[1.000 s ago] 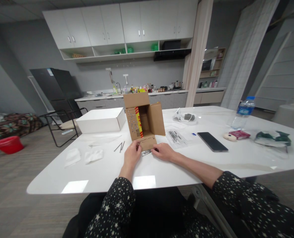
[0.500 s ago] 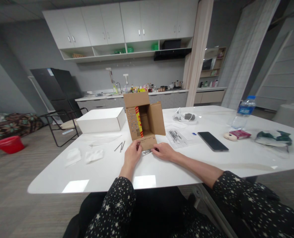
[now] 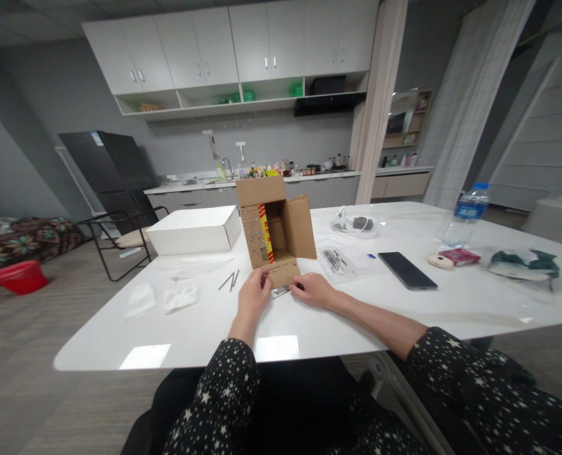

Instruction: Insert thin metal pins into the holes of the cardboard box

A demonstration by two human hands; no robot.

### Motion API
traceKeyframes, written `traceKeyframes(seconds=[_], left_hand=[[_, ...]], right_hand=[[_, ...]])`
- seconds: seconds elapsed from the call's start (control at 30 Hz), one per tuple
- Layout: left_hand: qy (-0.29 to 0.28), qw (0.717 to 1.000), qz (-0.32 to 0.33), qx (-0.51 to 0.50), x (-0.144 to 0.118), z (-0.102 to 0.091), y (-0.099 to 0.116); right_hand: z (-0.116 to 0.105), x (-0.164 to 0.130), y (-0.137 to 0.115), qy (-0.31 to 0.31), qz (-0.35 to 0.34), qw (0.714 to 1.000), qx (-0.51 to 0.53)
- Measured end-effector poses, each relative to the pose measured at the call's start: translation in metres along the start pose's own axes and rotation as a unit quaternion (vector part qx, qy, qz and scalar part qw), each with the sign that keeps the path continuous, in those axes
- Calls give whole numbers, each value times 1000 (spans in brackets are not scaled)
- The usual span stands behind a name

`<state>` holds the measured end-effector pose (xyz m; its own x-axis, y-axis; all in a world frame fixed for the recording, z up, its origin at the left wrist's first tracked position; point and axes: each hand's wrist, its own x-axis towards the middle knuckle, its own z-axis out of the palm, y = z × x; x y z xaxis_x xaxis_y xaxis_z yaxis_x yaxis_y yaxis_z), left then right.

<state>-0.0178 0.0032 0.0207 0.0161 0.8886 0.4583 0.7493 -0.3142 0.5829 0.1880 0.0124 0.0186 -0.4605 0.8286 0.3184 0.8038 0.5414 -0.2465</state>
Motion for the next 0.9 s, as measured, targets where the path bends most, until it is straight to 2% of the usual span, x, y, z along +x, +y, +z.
traceKeyframes(seconds=[0.47,0.9], left_hand=[[38,998,35,-24,0,0,-2],[45,994,79,-54,1,1,-5]], right_hand=[[2,0,2,5,-7,1000,4],[2,1,1,0,-3,1000,-5]])
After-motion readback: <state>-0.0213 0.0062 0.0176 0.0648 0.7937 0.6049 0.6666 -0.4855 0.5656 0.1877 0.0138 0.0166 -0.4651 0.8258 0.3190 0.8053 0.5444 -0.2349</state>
